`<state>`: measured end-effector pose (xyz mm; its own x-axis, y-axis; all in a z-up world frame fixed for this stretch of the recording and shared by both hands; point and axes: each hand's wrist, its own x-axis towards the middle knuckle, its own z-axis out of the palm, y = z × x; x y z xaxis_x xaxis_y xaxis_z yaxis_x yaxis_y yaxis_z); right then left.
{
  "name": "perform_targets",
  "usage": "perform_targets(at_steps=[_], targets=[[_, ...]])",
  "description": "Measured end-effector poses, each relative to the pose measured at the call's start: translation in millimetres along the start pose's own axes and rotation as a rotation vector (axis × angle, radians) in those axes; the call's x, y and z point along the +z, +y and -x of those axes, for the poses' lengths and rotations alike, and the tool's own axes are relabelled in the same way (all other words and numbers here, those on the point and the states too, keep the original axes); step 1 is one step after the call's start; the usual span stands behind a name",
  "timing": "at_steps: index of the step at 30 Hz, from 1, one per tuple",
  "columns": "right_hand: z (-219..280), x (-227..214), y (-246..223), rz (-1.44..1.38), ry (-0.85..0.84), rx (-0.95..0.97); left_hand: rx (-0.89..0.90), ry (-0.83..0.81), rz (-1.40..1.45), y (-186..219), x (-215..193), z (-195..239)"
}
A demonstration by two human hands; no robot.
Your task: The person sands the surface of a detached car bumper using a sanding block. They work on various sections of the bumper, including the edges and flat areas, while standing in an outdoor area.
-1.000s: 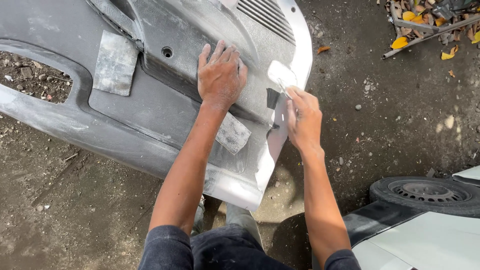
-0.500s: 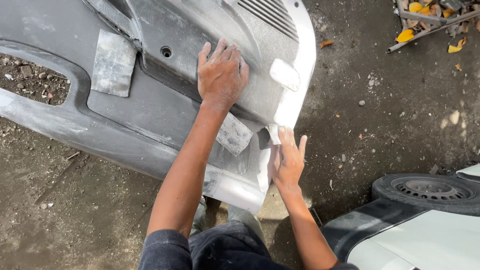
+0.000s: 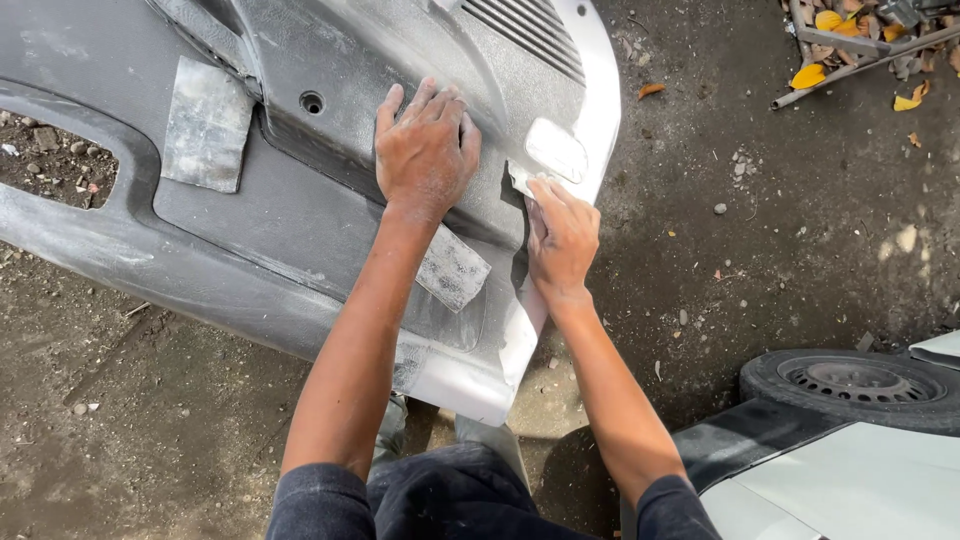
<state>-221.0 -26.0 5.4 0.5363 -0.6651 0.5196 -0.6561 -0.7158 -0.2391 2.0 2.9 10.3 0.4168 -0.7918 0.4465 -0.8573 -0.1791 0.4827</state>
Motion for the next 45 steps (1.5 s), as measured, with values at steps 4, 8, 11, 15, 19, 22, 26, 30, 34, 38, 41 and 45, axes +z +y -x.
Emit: perform_targets(at_steps=[4,8,11,15,19,22,26,30,34,38,41,45], targets=[[22,-26,40,-0.027,-0.071,-0.050,-0.035,0.056,-0.005,-3,2,-6],[21,-47,57,-0.090,-0.160,0.106,-0.038,0.024,-0.038,4,1,2],[-8,-46,46,-0.178,-0.157,-0.013,-0.091,0.040,-0.058,11,-7,-5],[5,-39,81,-0.268,-0.243,-0.191,-0.171,0.050,-0.026,17,-10,-5],[-23,-22,86,-0.302,-0.321,-0.241,-0.236,0.085,-0.084,36,2,-3],[-46,-28,77,-0.418,-0.345,-0.307,-0.304,0.130,-0.144,47,5,2],[-68,-31,132,-0.427,-0.638,-0.242,-0.375,0.264,-0.225,49,13,22],[-142,-7,126,-0.792,-0.764,0.083,-0.790,0.422,-0.310,131,-12,84],[-169,38,105,-1.109,-0.789,0.107,-1.102,0.427,-0.294,166,-14,141],[-164,33,107,-1.003,-0.664,0.104,-1.260,0.376,-0.036,156,10,162],[-134,-5,123,-0.850,-0.614,0.044,-1.249,0.454,0.140,181,-6,160],[-71,-59,147,-1.033,-1.045,0.200,-1.079,0.549,0.650,246,9,144]])
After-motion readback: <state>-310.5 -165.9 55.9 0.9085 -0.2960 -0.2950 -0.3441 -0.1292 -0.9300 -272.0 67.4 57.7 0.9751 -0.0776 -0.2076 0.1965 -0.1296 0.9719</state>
